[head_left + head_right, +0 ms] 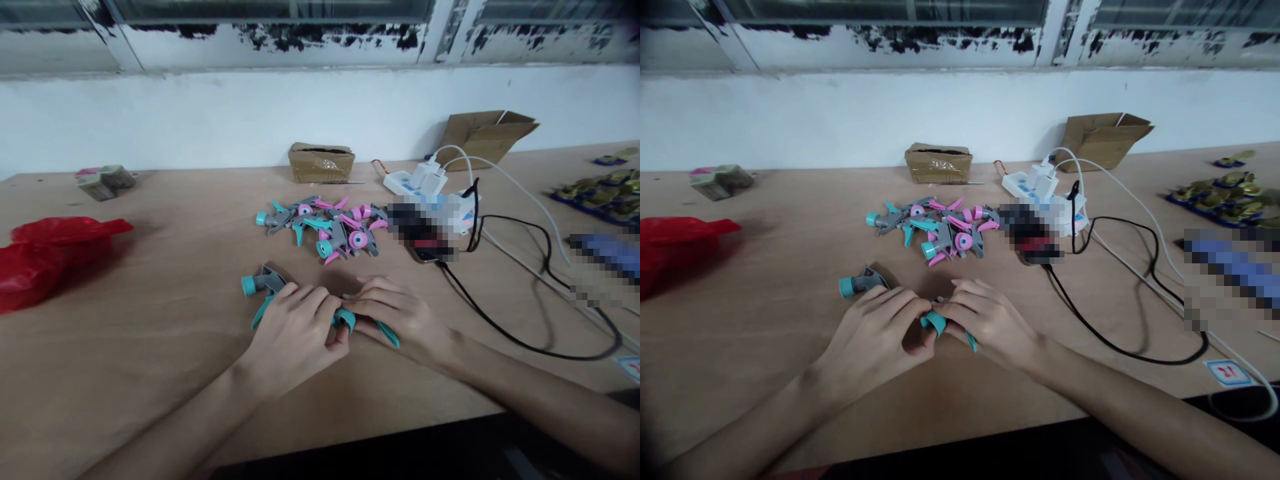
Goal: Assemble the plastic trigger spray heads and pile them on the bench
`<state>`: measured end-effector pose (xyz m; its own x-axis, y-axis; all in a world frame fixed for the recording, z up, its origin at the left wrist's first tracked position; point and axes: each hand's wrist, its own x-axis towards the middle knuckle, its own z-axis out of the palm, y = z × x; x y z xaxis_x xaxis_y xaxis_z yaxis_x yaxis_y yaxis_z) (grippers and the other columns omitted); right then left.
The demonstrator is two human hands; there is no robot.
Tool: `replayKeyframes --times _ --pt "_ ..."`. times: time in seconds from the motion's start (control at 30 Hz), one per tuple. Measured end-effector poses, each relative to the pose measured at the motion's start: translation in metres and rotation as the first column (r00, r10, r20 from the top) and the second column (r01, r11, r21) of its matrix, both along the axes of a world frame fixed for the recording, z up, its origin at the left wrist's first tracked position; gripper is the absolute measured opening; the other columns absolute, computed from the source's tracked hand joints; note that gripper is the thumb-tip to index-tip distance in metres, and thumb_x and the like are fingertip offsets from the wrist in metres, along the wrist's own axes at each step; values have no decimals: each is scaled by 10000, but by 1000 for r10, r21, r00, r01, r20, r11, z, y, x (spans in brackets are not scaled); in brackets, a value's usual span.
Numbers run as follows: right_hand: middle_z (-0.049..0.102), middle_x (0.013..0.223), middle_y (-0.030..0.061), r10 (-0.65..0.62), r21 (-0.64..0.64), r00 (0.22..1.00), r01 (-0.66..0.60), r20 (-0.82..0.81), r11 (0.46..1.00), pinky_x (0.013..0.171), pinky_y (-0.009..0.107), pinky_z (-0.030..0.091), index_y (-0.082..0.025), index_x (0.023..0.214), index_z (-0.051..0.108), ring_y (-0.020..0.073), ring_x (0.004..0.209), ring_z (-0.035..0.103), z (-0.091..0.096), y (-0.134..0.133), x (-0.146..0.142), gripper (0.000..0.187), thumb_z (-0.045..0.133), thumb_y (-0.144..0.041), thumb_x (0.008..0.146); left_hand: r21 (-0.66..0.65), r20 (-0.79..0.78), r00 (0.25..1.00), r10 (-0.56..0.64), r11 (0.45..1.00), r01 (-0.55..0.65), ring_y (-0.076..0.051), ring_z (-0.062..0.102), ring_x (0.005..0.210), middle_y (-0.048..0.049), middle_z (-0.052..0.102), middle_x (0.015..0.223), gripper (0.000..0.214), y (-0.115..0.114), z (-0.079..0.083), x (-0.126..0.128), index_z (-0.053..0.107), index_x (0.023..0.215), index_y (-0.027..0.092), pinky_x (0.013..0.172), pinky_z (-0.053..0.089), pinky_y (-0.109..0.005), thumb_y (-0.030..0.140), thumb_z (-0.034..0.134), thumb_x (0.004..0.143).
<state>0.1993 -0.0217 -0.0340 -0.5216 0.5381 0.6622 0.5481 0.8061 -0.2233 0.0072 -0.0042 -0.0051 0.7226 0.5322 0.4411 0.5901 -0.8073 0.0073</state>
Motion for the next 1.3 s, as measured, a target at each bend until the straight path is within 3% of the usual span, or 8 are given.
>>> replayKeyframes --times 0.2,0.33,0.5,0.63,0.97,1.3 --pt "670 798 45 -18 -17 1000 17 -14 1000 875 409 502 -152 1003 592 156 754 611 0 -2 -2 185 583 -193 823 36 -38 999 -7 999 8 -199 563 658 -40 613 695 146 0 2 1 601 759 147 617 395 -356 208 470 738" --pt "667 790 44 -21 -31 1000 21 -13 999 855 409 501 -157 981 598 163 751 605 2 -2 -3 162 568 -221 836 -29 -14 1000 -15 999 14 -186 557 650 -36 612 705 109 4 2 -1 585 746 155 635 413 -353 208 491 737" --pt "664 815 53 -108 -148 991 96 -76 984 726 357 495 -165 957 620 180 782 592 10 1 -1 194 612 -289 809 -198 269 963 6 979 49 -134 561 715 -9 588 778 91 6 3 -4 546 863 166 657 465 -271 175 565 774" --pt "669 829 46 -152 -202 975 119 -160 972 763 352 462 -167 946 630 171 782 598 13 1 1 208 656 -283 775 -183 416 909 20 981 62 -112 542 731 -21 537 847 68 0 6 -3 540 846 169 651 481 -246 184 584 797" --pt "660 787 20 -179 -197 970 145 -168 970 770 347 431 -196 934 632 155 756 588 11 -1 -1 167 629 -290 796 -80 391 920 -19 995 54 -123 540 763 -28 528 901 209 -2 -2 -1 621 985 221 644 511 -260 186 616 779" --pt "648 731 16 -133 -188 984 109 -122 976 739 316 422 -176 853 632 144 728 572 2 -1 -4 141 584 -306 830 -206 330 944 -21 974 93 -99 532 718 -26 521 908 110 1 -4 -2 635 878 188 634 491 -236 157 532 856"
